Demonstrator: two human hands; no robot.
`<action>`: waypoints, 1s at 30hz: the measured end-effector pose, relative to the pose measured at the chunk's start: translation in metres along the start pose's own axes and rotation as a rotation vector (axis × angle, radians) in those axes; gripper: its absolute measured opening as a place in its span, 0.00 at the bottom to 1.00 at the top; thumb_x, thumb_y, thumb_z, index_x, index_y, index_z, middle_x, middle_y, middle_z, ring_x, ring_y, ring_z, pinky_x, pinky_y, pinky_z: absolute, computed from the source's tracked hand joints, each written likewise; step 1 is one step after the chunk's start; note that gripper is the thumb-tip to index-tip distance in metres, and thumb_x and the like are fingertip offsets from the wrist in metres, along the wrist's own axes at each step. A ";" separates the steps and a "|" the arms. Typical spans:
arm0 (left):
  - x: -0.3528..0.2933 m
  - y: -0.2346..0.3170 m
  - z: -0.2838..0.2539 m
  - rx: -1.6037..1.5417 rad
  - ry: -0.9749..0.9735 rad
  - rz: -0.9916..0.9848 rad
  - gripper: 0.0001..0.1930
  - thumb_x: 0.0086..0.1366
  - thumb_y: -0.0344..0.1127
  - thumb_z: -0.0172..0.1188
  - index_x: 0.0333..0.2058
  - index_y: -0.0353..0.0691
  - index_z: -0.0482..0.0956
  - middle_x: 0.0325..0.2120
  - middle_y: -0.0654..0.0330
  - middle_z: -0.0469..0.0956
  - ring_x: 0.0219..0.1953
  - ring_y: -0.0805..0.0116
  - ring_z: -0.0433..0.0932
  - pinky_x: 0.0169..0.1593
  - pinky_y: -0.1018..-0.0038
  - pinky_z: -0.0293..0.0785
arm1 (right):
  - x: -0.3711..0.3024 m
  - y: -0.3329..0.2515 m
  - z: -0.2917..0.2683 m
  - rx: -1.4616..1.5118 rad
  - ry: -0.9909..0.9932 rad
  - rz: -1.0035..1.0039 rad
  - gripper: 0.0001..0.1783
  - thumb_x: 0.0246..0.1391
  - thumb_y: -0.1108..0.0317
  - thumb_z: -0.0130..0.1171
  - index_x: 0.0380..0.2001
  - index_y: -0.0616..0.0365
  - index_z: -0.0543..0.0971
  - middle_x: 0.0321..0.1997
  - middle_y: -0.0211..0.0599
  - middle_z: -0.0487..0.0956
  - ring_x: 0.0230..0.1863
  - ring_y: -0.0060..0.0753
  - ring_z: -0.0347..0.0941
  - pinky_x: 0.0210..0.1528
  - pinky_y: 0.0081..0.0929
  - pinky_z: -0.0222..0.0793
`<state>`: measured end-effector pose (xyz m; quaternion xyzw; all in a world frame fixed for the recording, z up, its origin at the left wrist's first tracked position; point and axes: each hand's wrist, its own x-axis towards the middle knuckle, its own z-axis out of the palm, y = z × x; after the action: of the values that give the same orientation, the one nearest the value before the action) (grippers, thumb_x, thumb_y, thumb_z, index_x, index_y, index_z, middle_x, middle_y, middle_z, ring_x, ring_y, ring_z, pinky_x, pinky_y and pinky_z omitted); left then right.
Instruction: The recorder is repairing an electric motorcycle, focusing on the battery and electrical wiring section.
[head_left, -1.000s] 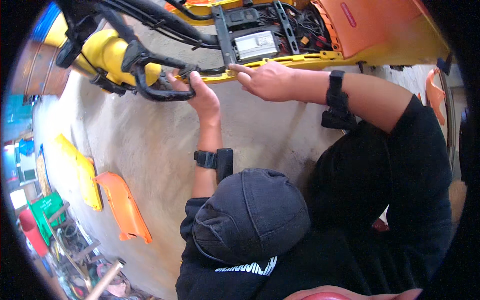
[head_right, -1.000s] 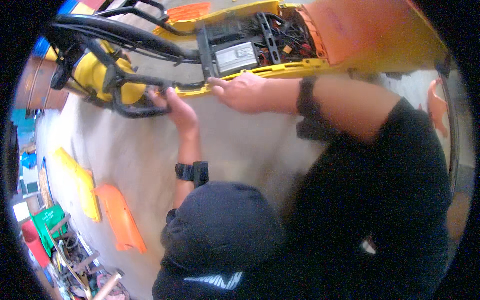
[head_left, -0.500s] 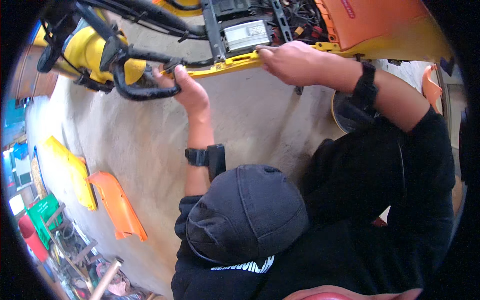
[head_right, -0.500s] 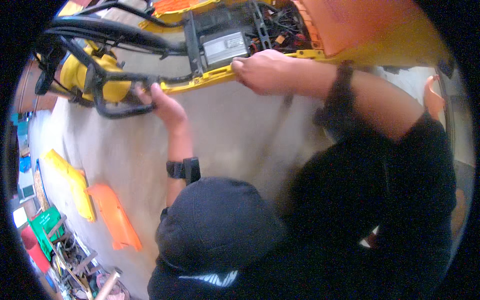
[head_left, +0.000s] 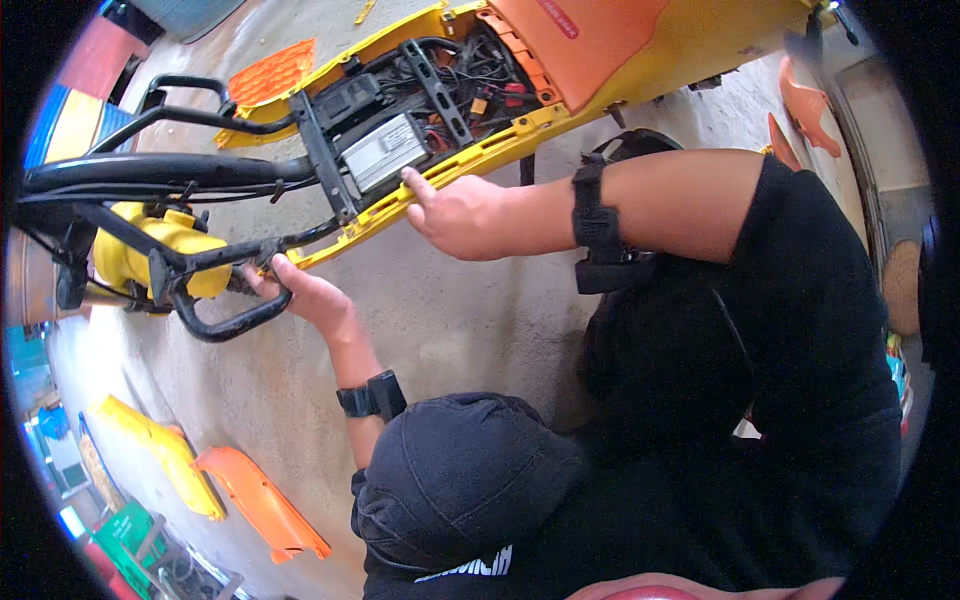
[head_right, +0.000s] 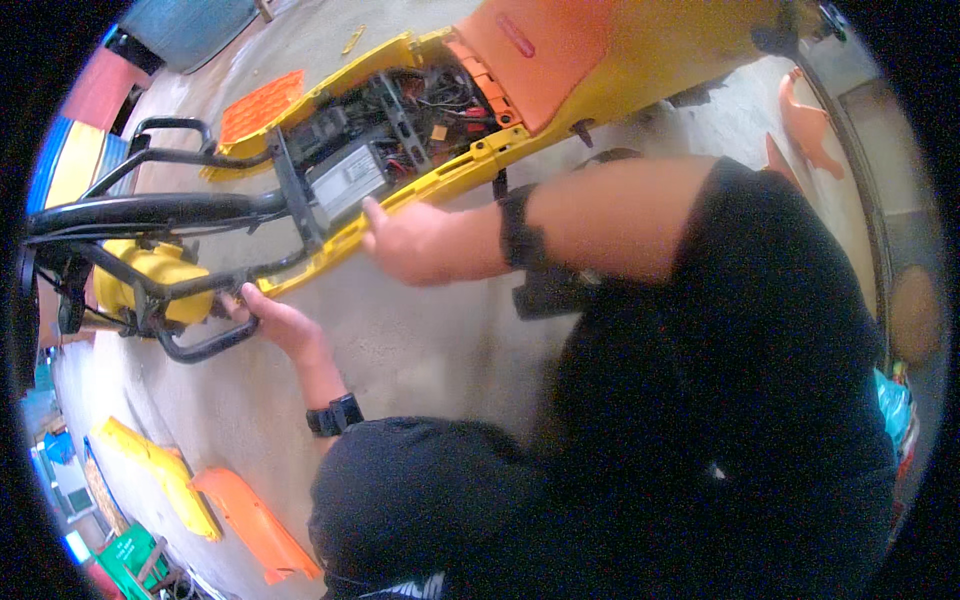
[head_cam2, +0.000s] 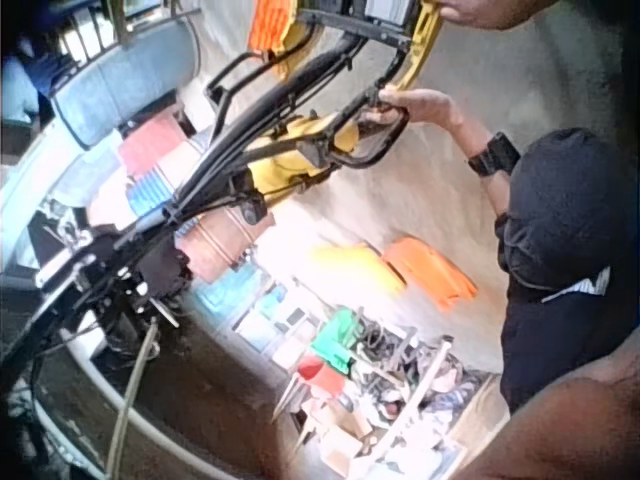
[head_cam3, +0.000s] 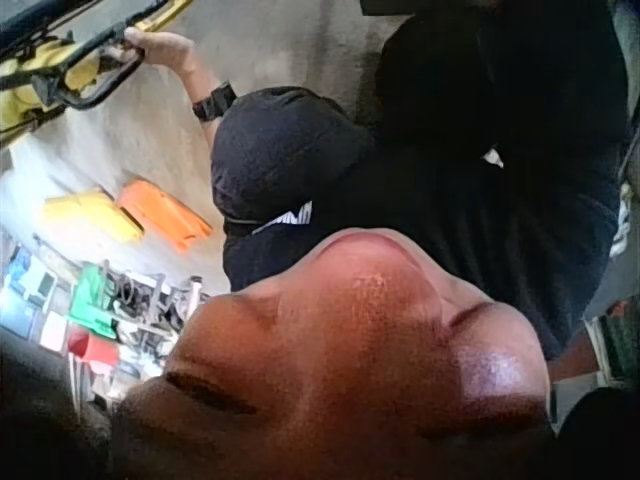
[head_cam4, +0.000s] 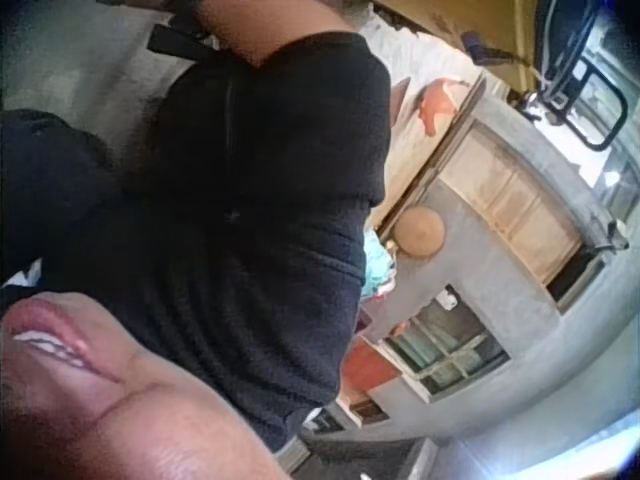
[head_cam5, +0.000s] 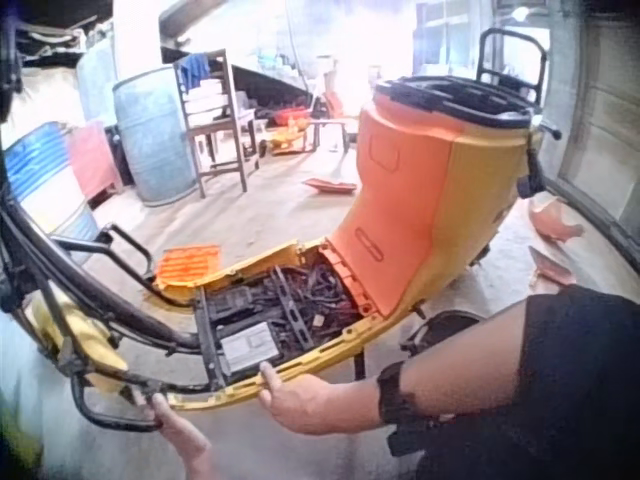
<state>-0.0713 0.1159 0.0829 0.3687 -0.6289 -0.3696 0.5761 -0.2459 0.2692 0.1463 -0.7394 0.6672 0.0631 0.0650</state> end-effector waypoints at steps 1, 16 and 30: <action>0.000 -0.002 0.002 0.049 -0.008 0.039 0.33 0.69 0.44 0.48 0.62 0.23 0.53 0.54 0.40 0.64 0.54 0.55 0.68 0.59 0.61 0.63 | -0.002 0.000 0.002 0.004 0.001 0.000 0.16 0.55 0.71 0.48 0.43 0.74 0.69 0.61 0.89 0.56 0.28 0.47 0.81 0.25 0.35 0.77; 0.017 -0.014 -0.023 0.002 -0.130 -0.174 0.37 0.63 0.37 0.63 0.64 0.31 0.54 0.58 0.47 0.64 0.57 0.60 0.66 0.63 0.62 0.60 | 0.011 0.010 0.013 0.356 0.321 0.022 0.15 0.55 0.65 0.51 0.33 0.69 0.78 0.38 0.65 0.78 0.36 0.56 0.79 0.33 0.41 0.78; 0.044 -0.046 -0.090 -0.042 -0.353 -0.836 0.39 0.65 0.51 0.60 0.67 0.43 0.53 0.62 0.53 0.65 0.65 0.61 0.63 0.69 0.62 0.55 | 0.026 0.021 0.012 0.230 0.402 -0.165 0.19 0.56 0.65 0.49 0.39 0.76 0.73 0.40 0.82 0.75 0.25 0.43 0.80 0.20 0.32 0.73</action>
<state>0.0172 0.0524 0.0672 0.5106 -0.5069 -0.6404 0.2685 -0.2645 0.2433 0.1295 -0.7767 0.6069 -0.1673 0.0196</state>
